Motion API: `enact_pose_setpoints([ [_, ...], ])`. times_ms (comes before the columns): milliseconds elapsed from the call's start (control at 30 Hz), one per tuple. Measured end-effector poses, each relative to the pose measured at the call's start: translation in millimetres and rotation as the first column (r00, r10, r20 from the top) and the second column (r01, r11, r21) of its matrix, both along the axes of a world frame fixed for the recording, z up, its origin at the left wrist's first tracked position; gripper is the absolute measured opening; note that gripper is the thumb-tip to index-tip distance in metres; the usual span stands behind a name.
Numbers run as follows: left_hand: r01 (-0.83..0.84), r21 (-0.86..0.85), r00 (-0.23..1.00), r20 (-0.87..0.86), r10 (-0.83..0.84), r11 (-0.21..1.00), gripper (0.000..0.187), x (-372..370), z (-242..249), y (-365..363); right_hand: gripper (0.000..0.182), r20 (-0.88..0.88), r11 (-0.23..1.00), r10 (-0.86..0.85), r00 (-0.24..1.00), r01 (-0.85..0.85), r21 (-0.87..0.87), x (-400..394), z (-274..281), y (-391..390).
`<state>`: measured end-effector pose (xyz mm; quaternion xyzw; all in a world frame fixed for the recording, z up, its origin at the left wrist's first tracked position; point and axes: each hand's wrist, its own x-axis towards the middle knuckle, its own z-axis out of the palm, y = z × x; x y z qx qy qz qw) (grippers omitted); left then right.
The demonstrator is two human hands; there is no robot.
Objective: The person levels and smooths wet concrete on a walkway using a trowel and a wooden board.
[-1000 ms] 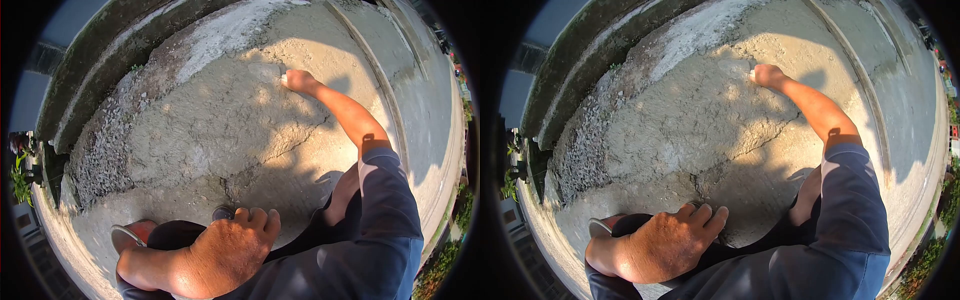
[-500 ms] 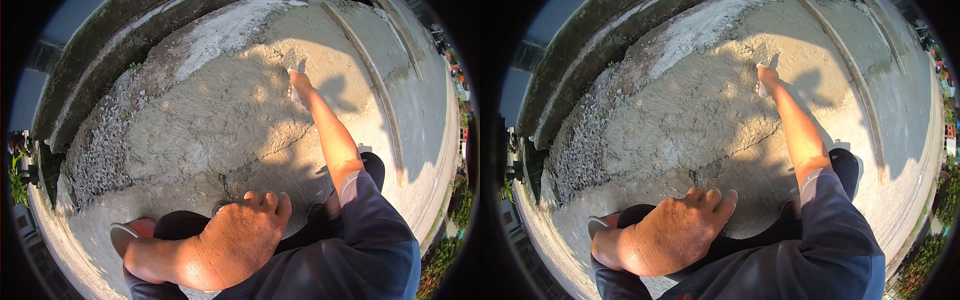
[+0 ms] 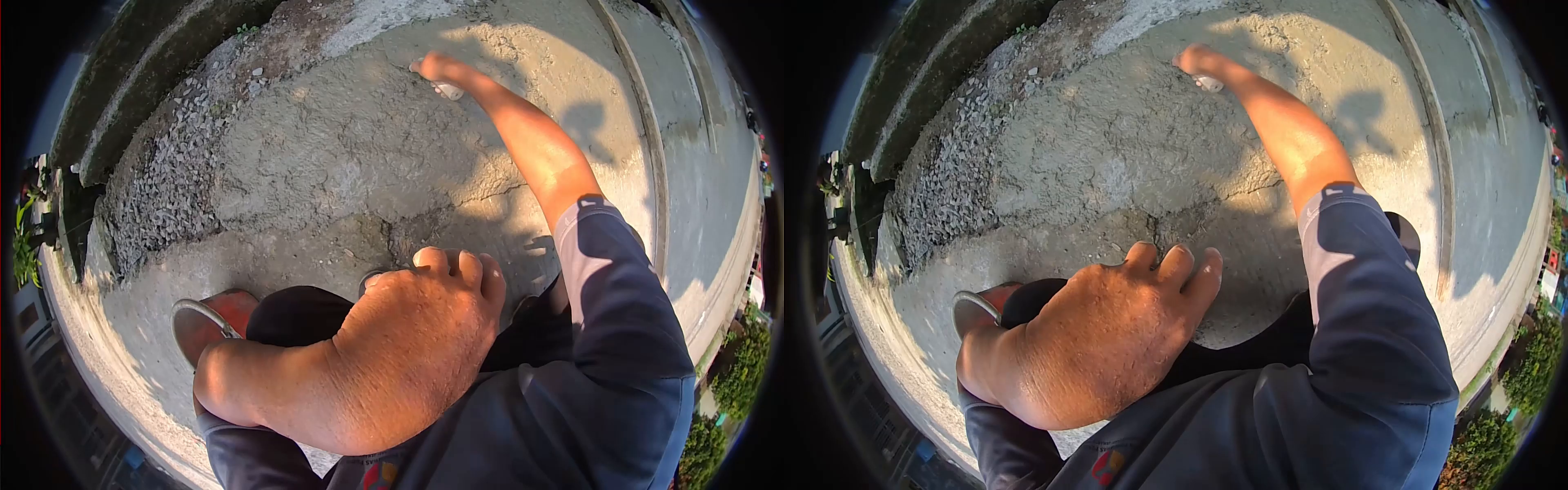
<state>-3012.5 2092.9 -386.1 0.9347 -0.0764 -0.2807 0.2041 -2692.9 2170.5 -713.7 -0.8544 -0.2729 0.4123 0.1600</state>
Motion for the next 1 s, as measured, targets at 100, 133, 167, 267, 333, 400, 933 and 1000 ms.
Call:
enact_pose_setpoints([
  [100,0.085,0.047,0.993,0.076,-0.088,0.995,0.051,-12.6,-6.5,-17.9,0.049,0.155,0.954,0.277,0.948,-0.291,0.071,-32.6,8.6,-40.6],
  [133,0.104,0.063,0.991,0.079,-0.109,0.993,0.052,-17.2,-5.3,-26.7,0.05,0.266,0.904,0.358,0.895,-0.403,0.139,-45.8,3.3,-67.1],
  [167,0.101,0.082,0.991,0.084,-0.108,0.991,0.052,-22.9,-5.2,-36.2,0.051,0.381,0.835,0.418,0.824,-0.514,0.196,-61.9,1.6,-93.6],
  [267,0.094,0.098,0.992,0.072,-0.102,0.991,0.053,-33.1,-4.1,-57.9,0.048,0.353,0.808,0.583,0.732,-0.567,-0.159,-107.0,19.0,-136.5],
  [333,0.027,0.089,0.993,-0.115,-0.017,0.996,0.056,-22.1,27.7,-52.1,0.049,0.302,0.763,0.645,0.702,-0.615,-0.202,-117.9,-2.6,-146.6],
  [400,0.049,0.104,0.992,-0.122,-0.036,0.993,0.056,-19.4,26.3,-51.1,0.048,0.326,0.745,0.657,0.679,-0.65,-0.148,-112.6,-17.6,-119.8],
  [933,0.173,0.02,0.981,-0.093,-0.17,0.985,0.048,-44.6,6.2,-70.4,0.04,0.48,0.631,0.711,0.513,-0.767,-0.114,-151.4,-10.9,-88.7],
  [1000,0.068,0.1,0.998,-0.021,-0.066,0.993,0.048,-50.2,3.4,-69.8,0.042,0.424,0.659,0.718,0.552,-0.736,-0.158,-141.6,-20.2,-51.2],
])
